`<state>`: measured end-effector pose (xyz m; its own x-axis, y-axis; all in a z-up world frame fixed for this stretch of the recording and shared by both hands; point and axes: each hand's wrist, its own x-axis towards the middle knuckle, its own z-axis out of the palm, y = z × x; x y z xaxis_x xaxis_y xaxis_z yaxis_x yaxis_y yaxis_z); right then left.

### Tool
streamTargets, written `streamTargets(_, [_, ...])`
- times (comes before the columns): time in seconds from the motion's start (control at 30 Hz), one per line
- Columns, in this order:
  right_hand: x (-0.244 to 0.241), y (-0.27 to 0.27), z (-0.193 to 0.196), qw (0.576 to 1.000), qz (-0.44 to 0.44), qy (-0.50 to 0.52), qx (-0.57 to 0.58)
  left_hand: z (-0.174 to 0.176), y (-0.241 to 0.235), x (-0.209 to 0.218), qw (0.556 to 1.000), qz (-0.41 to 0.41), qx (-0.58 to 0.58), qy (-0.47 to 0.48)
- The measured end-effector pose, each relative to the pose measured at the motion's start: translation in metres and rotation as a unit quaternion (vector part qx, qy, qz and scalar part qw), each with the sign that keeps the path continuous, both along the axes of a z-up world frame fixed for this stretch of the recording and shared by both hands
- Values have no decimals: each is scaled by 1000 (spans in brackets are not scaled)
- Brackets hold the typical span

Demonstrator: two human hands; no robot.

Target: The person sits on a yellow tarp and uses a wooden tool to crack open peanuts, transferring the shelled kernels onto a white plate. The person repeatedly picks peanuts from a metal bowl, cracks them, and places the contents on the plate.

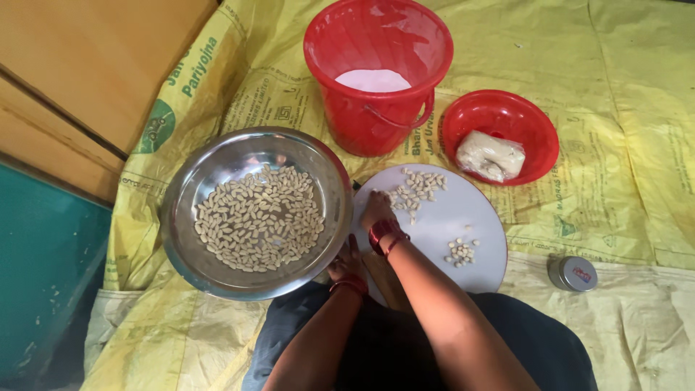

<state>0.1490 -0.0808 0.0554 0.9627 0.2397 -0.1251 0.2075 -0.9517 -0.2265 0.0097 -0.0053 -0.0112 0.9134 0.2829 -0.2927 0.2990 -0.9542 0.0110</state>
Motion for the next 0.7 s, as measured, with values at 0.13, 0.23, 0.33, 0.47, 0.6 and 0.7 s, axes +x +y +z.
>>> streamTargets(0.13, [-45, 15, 15, 983, -10, 40, 181, -5, -1, 3, 997, 27, -58, 47])
streamTargets(0.23, [-62, 29, 43, 975, -37, 18, 219, -16, 0, 6, 996, 45, -62, 39])
streamTargets(0.33, [-68, 29, 73, 991, 48, 103, -67, -24, 2, 2, 998, 37, -50, -14])
streamTargets(0.47, [-65, 29, 83, 998, 13, 63, 20, -21, 4, 9, 993, 57, -68, -83])
streamTargets(0.6, [-43, 18, 52, 995, 51, 5, -83, -17, 1, -1, 998, -11, -27, 50])
streamTargets(0.7, [-11, 2, 22, 983, 82, -36, -160, -11, -2, 0, 999, 0, -5, -33])
